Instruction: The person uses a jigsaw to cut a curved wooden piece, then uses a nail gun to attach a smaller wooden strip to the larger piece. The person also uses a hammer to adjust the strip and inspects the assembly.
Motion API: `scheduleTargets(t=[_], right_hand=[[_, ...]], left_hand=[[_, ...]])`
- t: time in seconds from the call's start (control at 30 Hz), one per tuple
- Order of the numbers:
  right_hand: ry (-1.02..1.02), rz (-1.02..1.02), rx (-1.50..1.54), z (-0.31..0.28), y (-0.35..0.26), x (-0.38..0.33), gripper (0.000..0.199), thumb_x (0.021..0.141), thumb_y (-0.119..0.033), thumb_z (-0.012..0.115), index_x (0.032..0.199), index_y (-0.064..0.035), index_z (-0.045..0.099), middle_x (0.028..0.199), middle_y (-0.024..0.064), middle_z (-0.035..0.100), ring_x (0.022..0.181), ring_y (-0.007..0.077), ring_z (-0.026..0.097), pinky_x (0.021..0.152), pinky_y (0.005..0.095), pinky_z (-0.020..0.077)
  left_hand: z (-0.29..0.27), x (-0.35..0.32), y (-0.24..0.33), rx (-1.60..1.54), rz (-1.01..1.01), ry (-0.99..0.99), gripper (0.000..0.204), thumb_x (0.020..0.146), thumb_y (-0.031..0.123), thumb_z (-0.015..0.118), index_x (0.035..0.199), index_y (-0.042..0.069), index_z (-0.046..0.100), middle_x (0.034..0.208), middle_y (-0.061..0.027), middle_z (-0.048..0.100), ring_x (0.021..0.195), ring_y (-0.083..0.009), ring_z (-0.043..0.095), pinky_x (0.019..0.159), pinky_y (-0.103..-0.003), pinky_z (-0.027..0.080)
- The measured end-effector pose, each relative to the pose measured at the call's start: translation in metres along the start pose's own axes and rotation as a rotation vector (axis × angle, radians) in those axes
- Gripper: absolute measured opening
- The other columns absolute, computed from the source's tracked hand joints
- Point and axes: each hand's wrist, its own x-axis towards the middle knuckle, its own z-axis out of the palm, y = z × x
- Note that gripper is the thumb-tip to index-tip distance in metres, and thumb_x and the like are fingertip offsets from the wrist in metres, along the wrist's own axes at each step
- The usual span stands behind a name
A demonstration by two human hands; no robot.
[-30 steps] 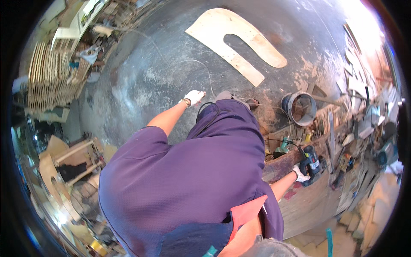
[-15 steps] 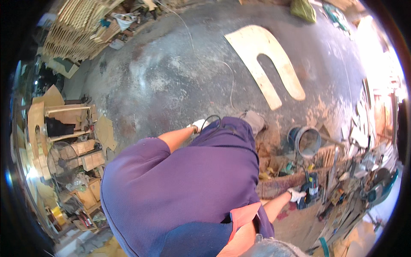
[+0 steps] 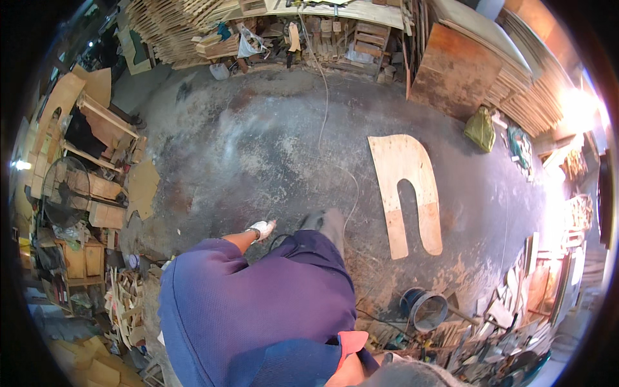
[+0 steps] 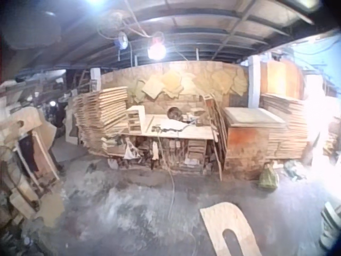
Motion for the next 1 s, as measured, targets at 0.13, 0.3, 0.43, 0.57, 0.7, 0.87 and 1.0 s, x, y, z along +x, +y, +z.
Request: scheduleTargets(t=[0.13, 0.3, 0.43, 0.57, 0.7, 0.87, 1.0], right_hand=[[-0.222, -0.444, -0.074, -0.009, 0.015, -0.189, 0.043, 0.094, -0.041, 0.064, 0.084, 0.0001, 0.07, 0.08, 0.0217, 0.071, 0.073, 0.0429, 0.066, 0.067, 0.0526, 0.0508], [-1.147, -0.757, -0.118, -0.019, -0.027, -0.445, 0.042, 0.084, -0.031, 0.067, 0.116, -0.0033, 0.067, 0.098, 0.026, 0.072, 0.094, 0.0445, 0.068, 0.083, 0.0485, 0.0529], [-1.424, -1.439, -0.209, -0.005, -0.13, -0.567, 0.033, 0.081, -0.029, 0.068, 0.096, -0.0011, 0.059, 0.084, 0.0253, 0.069, 0.079, 0.0458, 0.068, 0.073, 0.0534, 0.0516], [-1.519, -0.961, -0.102, 0.033, -0.23, -0.671, 0.036, 0.087, -0.034, 0.072, 0.092, 0.0012, 0.065, 0.07, 0.0128, 0.064, 0.059, 0.0214, 0.059, 0.057, 0.0423, 0.0502], [-1.515, -0.891, -0.134, 0.051, -0.298, -0.755, 0.032, 0.092, -0.032, 0.069, 0.091, -0.0005, 0.068, 0.07, 0.0044, 0.061, 0.055, 0.015, 0.056, 0.049, 0.0354, 0.0455], [-1.81, -0.933, -0.304, 0.058, -0.304, -0.829, 0.025, 0.09, -0.029, 0.07, 0.095, -0.0051, 0.067, 0.072, 0.0048, 0.063, 0.062, 0.0144, 0.064, 0.054, 0.0337, 0.0513], [-1.76, -1.386, -0.425, 0.102, -0.257, -0.874, 0.034, 0.09, -0.037, 0.068, 0.1, -0.0044, 0.072, 0.086, 0.0178, 0.072, 0.081, 0.032, 0.071, 0.071, 0.0436, 0.0557]], left_hand=[[-0.025, 0.048, 0.004, 0.171, 0.166, 0.265, 0.082, 0.103, 0.065, 0.021, 0.129, 0.001, 0.066, 0.118, -0.0285, 0.069, 0.122, -0.0465, 0.06, 0.102, -0.057, 0.045], [-0.076, 0.122, -0.003, 0.052, 0.162, 0.311, 0.068, 0.102, 0.063, 0.033, 0.122, 0.007, 0.066, 0.121, -0.0291, 0.068, 0.119, -0.0463, 0.063, 0.099, -0.055, 0.047], [-0.138, 0.17, -0.021, -0.166, 0.15, 0.295, 0.064, 0.099, 0.062, 0.048, 0.117, 0.004, 0.068, 0.117, -0.0274, 0.07, 0.117, -0.0452, 0.064, 0.097, -0.051, 0.049], [-0.197, 0.207, -0.017, -0.634, 0.116, 0.396, 0.051, 0.101, 0.053, 0.057, 0.109, 0.004, 0.07, 0.102, -0.0141, 0.074, 0.098, -0.0279, 0.07, 0.086, -0.04, 0.053], [-0.259, 0.232, 0.006, -0.788, 0.178, 0.408, 0.052, 0.104, 0.048, 0.057, 0.131, 0.005, 0.066, 0.105, -0.0077, 0.074, 0.078, -0.0153, 0.066, 0.071, -0.032, 0.053], [-0.293, 0.256, 0.088, -0.891, 0.191, 0.381, 0.05, 0.105, 0.047, 0.056, 0.129, 0.005, 0.067, 0.111, -0.009, 0.074, 0.081, -0.0143, 0.068, 0.069, -0.029, 0.051], [-0.331, 0.282, 0.17, -0.84, 0.365, 0.352, 0.042, 0.105, 0.039, 0.06, 0.121, 0.001, 0.068, 0.1, -0.0067, 0.072, 0.085, -0.0132, 0.067, 0.075, -0.029, 0.053]])
